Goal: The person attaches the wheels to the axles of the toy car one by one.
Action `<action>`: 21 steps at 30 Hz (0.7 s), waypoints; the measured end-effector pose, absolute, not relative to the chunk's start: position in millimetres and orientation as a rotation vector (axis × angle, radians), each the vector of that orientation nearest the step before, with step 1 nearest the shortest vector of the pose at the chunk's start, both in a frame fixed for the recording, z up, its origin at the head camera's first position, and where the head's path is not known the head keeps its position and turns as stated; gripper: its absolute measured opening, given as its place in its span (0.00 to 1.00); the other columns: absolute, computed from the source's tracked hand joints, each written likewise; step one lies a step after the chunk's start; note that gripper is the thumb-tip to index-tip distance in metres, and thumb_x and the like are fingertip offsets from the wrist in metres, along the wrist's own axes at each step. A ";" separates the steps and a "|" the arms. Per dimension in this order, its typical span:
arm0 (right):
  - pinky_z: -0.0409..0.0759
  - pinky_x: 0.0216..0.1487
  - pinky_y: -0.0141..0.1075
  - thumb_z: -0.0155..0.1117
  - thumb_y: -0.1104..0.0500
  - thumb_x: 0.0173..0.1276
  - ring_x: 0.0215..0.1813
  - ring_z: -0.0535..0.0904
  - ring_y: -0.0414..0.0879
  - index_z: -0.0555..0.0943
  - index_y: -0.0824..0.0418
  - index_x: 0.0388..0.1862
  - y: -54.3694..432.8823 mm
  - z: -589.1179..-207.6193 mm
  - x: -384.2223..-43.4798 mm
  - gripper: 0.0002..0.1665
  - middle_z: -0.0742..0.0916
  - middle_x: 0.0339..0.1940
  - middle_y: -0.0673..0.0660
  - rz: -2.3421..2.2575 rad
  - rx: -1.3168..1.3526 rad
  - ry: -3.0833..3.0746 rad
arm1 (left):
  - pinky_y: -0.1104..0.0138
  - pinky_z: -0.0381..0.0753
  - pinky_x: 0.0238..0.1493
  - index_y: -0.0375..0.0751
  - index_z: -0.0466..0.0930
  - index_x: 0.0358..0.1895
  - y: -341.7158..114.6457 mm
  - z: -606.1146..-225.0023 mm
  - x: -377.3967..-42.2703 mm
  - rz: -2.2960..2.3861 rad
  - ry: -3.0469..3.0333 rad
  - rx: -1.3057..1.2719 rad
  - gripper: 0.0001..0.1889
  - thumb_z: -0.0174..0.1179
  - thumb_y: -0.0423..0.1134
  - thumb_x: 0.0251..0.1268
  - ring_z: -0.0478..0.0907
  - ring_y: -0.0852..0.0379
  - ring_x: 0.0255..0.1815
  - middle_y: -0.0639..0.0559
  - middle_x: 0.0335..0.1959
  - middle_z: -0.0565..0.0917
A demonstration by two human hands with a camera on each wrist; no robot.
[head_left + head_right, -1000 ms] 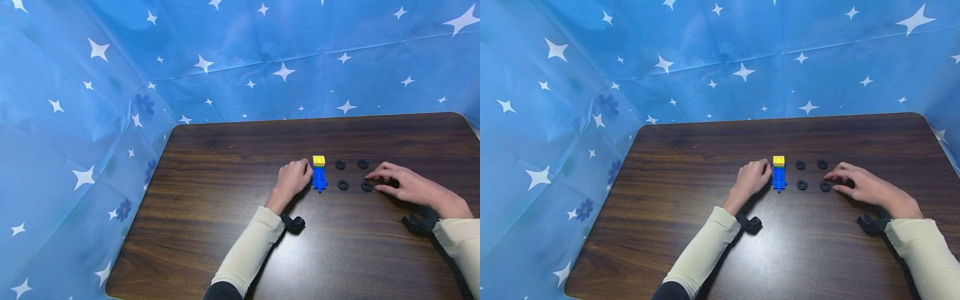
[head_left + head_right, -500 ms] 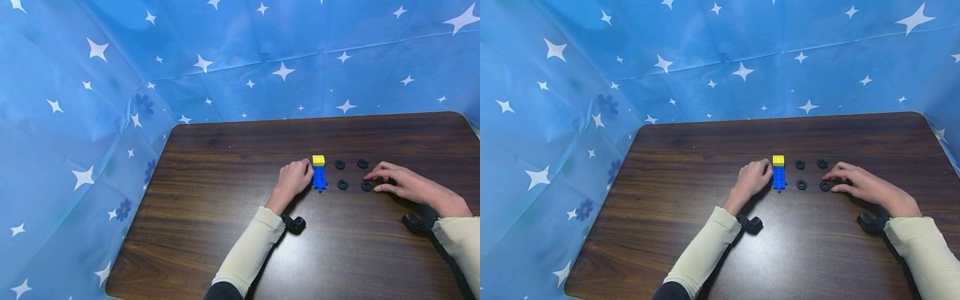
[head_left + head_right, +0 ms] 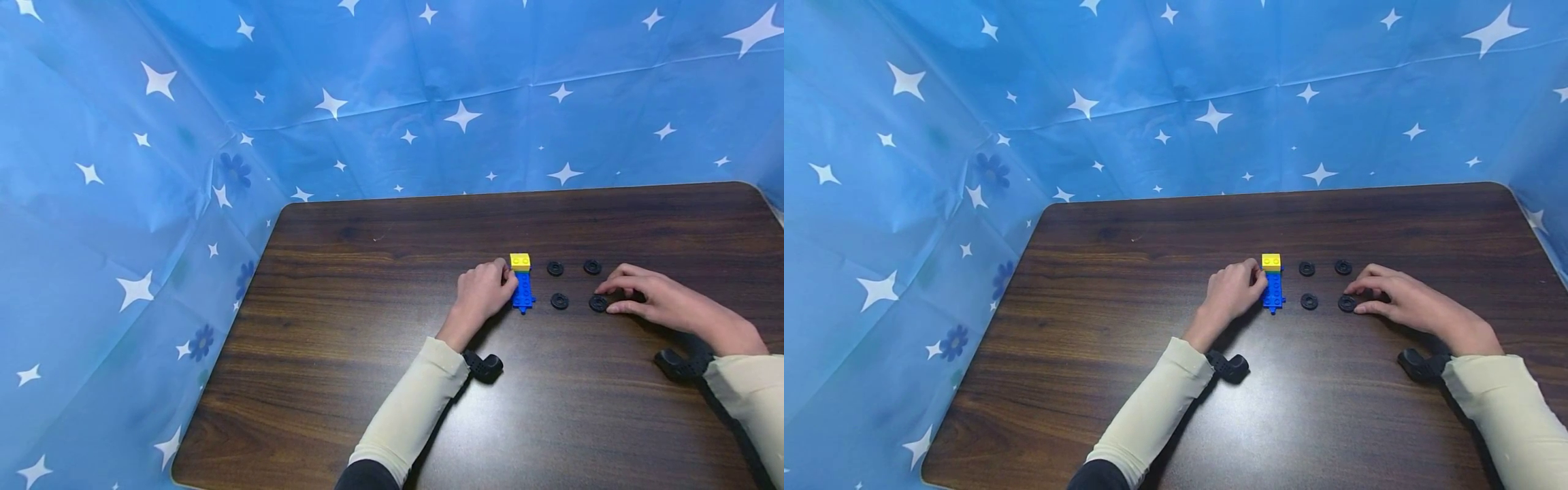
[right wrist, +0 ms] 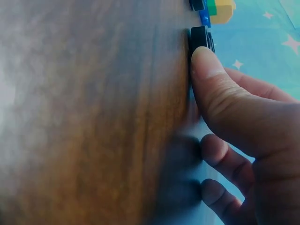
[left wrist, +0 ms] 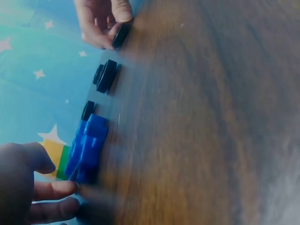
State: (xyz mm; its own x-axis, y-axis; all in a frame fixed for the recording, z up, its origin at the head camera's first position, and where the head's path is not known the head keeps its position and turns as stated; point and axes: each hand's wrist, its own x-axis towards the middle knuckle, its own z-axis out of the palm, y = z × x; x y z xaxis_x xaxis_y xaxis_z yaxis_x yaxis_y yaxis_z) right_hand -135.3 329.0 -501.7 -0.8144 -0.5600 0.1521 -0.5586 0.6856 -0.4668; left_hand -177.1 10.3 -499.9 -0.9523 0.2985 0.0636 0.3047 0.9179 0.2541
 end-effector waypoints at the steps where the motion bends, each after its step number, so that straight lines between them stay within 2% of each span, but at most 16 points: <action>1: 0.76 0.38 0.33 0.77 0.63 0.64 0.44 0.77 0.31 0.87 0.50 0.53 328.8 -501.8 -135.2 0.19 0.83 0.47 0.44 -0.792 -0.951 2.887 | 0.66 0.66 0.24 0.55 0.74 0.32 11.0 -499.7 -176.8 -0.407 -3.063 -0.471 0.13 0.52 0.53 0.78 0.75 0.60 0.24 0.61 0.23 0.75; 14: 0.74 0.37 0.32 0.77 0.61 0.65 0.42 0.75 0.30 0.87 0.50 0.53 326.1 -501.0 -134.4 0.18 0.83 0.47 0.45 -0.800 -0.936 2.878 | 0.68 0.63 0.20 0.54 0.71 0.31 20.3 -496.0 -175.4 -0.344 -3.134 -0.379 0.18 0.53 0.60 0.77 0.71 0.61 0.20 0.61 0.21 0.72; 18: 0.74 0.36 0.32 0.77 0.61 0.65 0.42 0.75 0.30 0.88 0.51 0.52 325.6 -500.8 -133.7 0.17 0.83 0.47 0.45 -0.794 -0.924 2.882 | 0.67 0.67 0.21 0.54 0.73 0.33 24.2 -494.9 -174.1 -0.302 -3.161 -0.323 0.19 0.53 0.63 0.75 0.74 0.61 0.22 0.61 0.23 0.76; 21: 0.73 0.36 0.32 0.77 0.61 0.65 0.41 0.75 0.30 0.88 0.51 0.52 325.0 -500.9 -133.1 0.16 0.83 0.46 0.45 -0.789 -0.916 2.887 | 0.64 0.74 0.26 0.54 0.78 0.40 28.1 -493.4 -172.3 -0.282 -3.191 -0.258 0.20 0.53 0.66 0.73 0.81 0.59 0.28 0.60 0.29 0.82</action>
State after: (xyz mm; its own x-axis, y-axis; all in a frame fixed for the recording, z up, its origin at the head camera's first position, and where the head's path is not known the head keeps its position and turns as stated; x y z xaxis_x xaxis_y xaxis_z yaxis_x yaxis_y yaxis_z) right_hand -133.1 325.0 -500.9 -0.8287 -0.5426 0.1373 -0.5370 0.7016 -0.4685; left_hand -172.3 28.1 -493.4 -0.9846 0.1653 -0.0575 0.1526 0.9718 0.1796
